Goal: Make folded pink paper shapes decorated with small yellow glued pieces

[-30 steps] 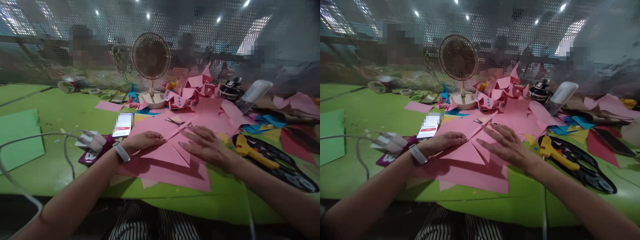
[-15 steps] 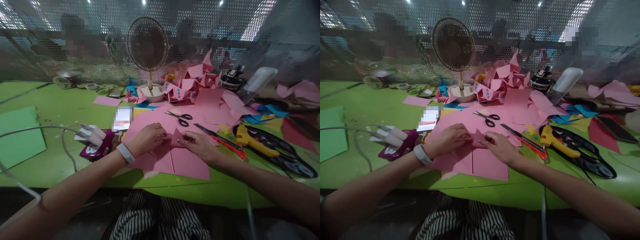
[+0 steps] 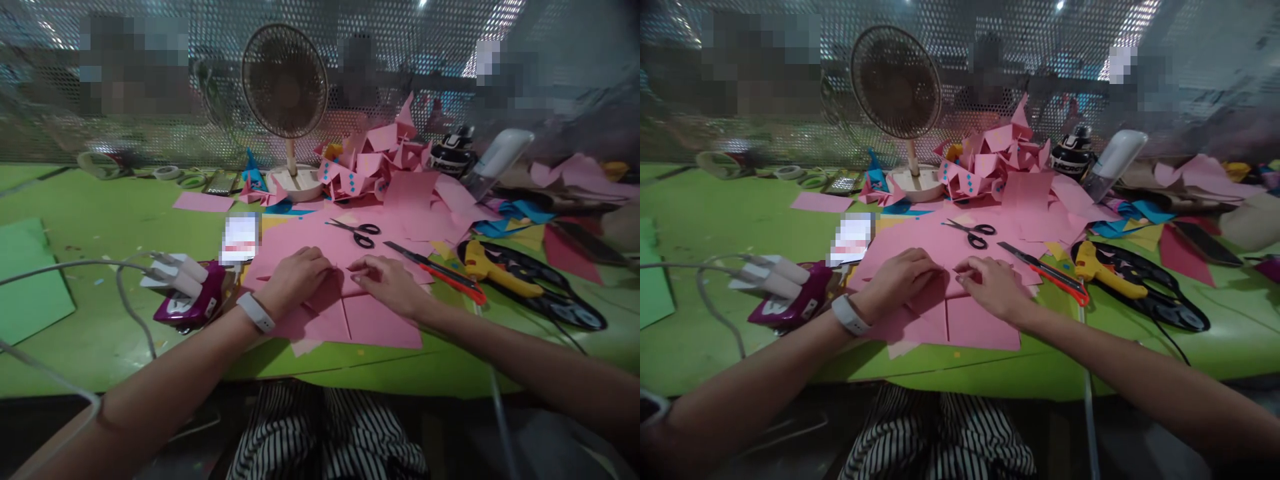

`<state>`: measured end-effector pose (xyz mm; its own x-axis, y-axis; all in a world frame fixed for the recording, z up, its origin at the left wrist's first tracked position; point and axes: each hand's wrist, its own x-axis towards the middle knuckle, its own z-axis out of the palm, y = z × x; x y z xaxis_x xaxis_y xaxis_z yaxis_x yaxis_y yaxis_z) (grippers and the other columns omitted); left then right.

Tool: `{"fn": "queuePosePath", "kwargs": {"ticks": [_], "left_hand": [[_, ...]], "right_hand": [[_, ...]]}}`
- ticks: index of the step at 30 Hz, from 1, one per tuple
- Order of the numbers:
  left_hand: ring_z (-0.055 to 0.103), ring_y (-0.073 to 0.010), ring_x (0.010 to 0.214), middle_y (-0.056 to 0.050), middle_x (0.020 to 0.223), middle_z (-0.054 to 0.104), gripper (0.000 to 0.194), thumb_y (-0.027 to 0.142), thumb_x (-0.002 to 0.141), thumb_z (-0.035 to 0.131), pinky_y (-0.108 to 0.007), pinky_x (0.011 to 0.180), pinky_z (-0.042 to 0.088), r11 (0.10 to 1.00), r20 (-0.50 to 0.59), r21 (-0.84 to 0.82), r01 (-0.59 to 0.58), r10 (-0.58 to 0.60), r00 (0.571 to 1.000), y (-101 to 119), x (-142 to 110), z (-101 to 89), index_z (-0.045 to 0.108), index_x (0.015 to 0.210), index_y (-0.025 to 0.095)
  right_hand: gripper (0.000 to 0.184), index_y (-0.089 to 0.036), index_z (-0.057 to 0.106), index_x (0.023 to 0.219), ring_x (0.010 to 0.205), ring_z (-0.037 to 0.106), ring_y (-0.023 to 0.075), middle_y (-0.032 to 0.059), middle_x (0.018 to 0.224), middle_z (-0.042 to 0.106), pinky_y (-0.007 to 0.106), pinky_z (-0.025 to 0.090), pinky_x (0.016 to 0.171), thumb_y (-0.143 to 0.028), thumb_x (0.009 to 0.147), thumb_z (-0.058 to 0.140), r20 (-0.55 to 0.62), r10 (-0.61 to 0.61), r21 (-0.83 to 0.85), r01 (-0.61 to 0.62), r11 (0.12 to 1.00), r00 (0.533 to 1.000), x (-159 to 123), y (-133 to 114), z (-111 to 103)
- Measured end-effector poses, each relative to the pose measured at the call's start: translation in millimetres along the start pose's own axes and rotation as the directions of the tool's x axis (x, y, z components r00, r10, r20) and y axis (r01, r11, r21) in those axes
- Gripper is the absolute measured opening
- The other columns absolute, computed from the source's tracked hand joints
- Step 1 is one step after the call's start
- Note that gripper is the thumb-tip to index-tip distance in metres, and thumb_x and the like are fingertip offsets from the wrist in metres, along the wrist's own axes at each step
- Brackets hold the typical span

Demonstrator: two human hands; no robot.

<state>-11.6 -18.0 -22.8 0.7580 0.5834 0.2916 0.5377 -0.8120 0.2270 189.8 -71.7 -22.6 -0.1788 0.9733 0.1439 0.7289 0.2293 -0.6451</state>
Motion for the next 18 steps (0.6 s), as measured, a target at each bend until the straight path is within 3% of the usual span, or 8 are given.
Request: {"fn": "queuePosePath", "kwargs": {"ticks": [7, 13, 18], "left_hand": [[0.051, -0.0176, 0.084, -0.007, 0.083, 0.059, 0.026, 0.023, 0.090, 0.039, -0.032, 0.079, 0.041, 0.998, -0.034, 0.055, 0.004, -0.002, 0.999, 0.5, 0.3, 2.7, 0.062, 0.085, 0.013], [0.051, -0.0178, 0.085, -0.007, 0.084, 0.058, 0.030, 0.028, 0.091, 0.036, -0.034, 0.078, 0.043, 0.995, -0.064, 0.074, 0.064, -0.059, 0.996, 1.3, -1.9, 6.6, 0.061, 0.083, 0.014], [0.051, -0.0177, 0.087, -0.007, 0.089, 0.059, 0.026, 0.023, 0.090, 0.036, -0.034, 0.079, 0.043, 0.996, -0.033, 0.069, 0.054, -0.052, 0.998, 6.3, -5.5, 0.5, 0.061, 0.090, 0.015]], "right_hand": [[0.020, -0.026, 0.071, 0.087, 0.084, 0.059, 0.0194, 0.0013, 0.086, 0.070, 0.034, 0.042, 0.075, -0.028, 0.080, 0.053, -0.008, -0.051, -0.119, 0.050, 0.992, 0.999, -0.9, -3.4, 4.2], [0.020, -0.025, 0.070, 0.088, 0.078, 0.059, 0.0196, 0.0021, 0.080, 0.070, 0.033, 0.042, 0.070, -0.026, 0.078, 0.052, -0.038, 0.024, -0.221, -0.032, 0.975, 0.999, -1.7, -14.4, 3.6], [0.017, -0.024, 0.066, 0.087, 0.075, 0.060, 0.0171, 0.0010, 0.079, 0.070, 0.030, 0.042, 0.068, -0.024, 0.076, 0.052, -0.049, 0.049, -0.158, -0.057, 0.986, 0.998, 1.7, -12.3, 5.4]]}}
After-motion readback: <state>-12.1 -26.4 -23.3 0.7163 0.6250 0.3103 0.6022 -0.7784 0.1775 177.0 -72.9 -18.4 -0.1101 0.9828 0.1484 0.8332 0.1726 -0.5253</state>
